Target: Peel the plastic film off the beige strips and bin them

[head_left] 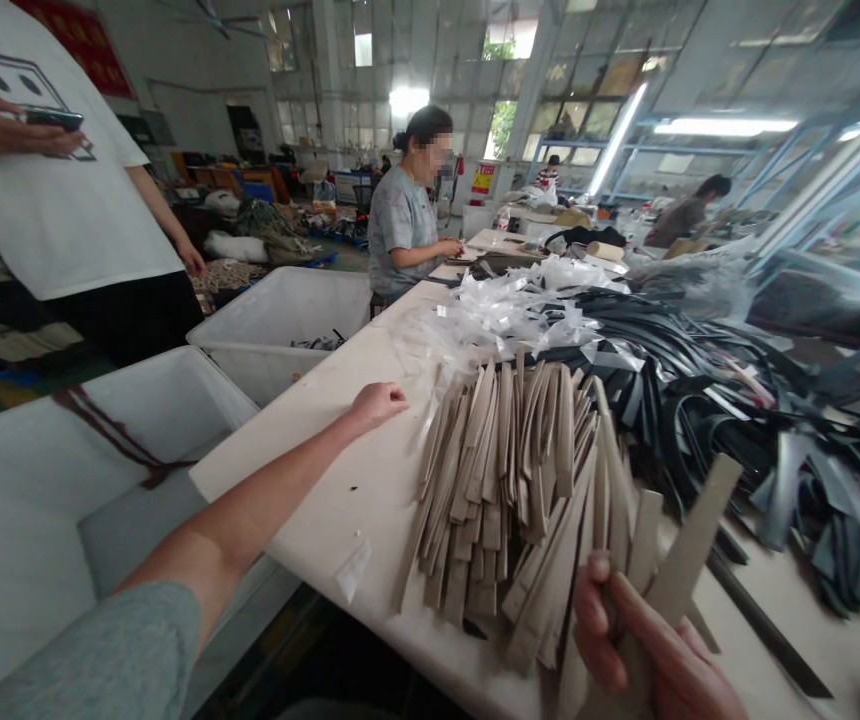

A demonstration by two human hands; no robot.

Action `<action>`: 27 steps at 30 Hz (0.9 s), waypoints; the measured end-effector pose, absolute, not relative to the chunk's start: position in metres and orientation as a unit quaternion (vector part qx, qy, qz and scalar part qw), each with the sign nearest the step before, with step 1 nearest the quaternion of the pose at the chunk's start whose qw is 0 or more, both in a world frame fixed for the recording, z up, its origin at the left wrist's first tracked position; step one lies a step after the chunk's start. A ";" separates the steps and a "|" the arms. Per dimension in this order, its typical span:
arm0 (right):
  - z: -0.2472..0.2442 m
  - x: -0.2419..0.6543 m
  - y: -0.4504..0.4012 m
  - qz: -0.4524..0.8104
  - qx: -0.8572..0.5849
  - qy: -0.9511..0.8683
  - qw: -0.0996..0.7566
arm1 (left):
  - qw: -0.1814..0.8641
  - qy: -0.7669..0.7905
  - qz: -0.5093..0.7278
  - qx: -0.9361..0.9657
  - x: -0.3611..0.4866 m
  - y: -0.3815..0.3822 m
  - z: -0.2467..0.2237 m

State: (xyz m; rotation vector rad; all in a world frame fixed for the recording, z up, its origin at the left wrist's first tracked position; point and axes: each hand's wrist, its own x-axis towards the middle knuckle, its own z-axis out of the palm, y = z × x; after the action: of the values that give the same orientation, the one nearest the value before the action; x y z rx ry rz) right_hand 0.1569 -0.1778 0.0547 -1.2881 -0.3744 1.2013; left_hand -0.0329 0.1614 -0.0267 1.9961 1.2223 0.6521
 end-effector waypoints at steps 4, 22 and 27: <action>0.055 0.129 -0.155 0.544 -0.558 -0.251 0.575 | 0.455 0.438 0.287 0.720 -0.048 0.098 -0.007; 0.035 0.064 -0.095 0.460 -0.589 -0.466 0.473 | 0.734 0.312 0.221 0.562 -0.093 -0.049 -0.004; 0.037 0.073 -0.128 0.457 -0.577 -0.508 0.447 | 0.736 0.347 0.326 0.482 -0.096 -0.036 -0.003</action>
State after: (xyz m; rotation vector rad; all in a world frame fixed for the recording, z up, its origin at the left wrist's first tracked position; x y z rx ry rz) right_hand 0.0733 -0.1275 0.0369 -1.4278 -1.2582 1.1315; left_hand -0.0956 -0.0359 -0.0029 1.0586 0.7634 0.7163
